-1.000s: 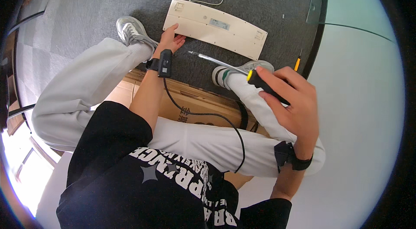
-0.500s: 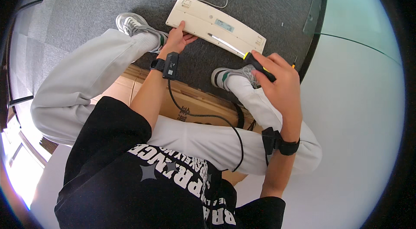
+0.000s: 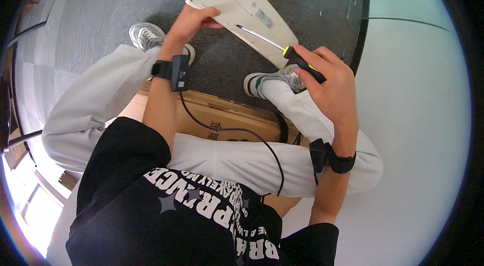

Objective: The person sits on the floor and uses a screwdriver to remove screws from the back of a white electronic device. They repeatedly reposition the device and unscrew fasteners, placing the screws aside.

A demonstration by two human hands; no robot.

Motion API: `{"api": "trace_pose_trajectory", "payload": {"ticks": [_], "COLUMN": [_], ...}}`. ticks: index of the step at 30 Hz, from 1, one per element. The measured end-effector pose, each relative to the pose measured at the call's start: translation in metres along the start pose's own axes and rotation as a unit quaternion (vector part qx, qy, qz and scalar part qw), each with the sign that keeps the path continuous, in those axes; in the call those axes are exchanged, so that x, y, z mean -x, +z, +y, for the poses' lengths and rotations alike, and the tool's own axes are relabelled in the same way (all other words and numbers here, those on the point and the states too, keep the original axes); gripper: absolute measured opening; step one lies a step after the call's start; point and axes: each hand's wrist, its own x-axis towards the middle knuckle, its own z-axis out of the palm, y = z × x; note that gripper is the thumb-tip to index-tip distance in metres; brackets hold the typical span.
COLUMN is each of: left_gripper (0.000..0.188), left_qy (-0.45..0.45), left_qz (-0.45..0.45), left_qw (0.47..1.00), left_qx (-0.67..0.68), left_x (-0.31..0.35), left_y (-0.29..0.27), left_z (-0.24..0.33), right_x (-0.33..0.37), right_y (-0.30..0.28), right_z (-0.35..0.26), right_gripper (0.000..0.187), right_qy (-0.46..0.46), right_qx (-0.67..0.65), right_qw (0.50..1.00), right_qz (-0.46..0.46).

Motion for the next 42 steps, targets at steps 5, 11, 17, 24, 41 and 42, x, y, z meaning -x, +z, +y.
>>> {"api": "trace_pose_trajectory", "payload": {"ticks": [5,11,17,24,41,42], "left_gripper": [0.046,0.046,0.045,0.043,0.040,0.040], "left_qy": [-0.028,-0.048,-0.039,-0.037,-0.019,-0.018], "left_qz": [-0.009,-0.010,-0.020,-0.021,-0.033,-0.032], "left_qw": [0.997,0.990,0.988,0.986,0.980,0.980], "left_qx": [-0.075,-0.131,-0.150,-0.163,-0.195,-0.196], "left_x": [0.008,0.013,0.018,0.022,0.022,0.023], "left_y": [0.000,0.009,0.014,0.017,0.027,0.027], "left_z": [0.053,0.082,0.088,0.093,0.099,0.099], "right_x": [0.005,0.005,0.007,0.004,0.003,0.003], "right_y": [0.009,0.029,0.034,0.038,0.029,0.029], "right_z": [0.006,0.012,0.020,0.023,0.023,0.023], "right_gripper": [0.047,0.048,0.046,0.043,0.041,0.041], "right_qy": [-0.033,-0.056,-0.059,-0.046,-0.041,-0.041], "right_qx": [-0.040,-0.062,-0.036,-0.029,-0.017,-0.017], "right_qw": [0.998,0.994,0.994,0.996,0.996,0.996], "right_qz": [0.037,0.068,0.081,0.077,0.076,0.077]}}
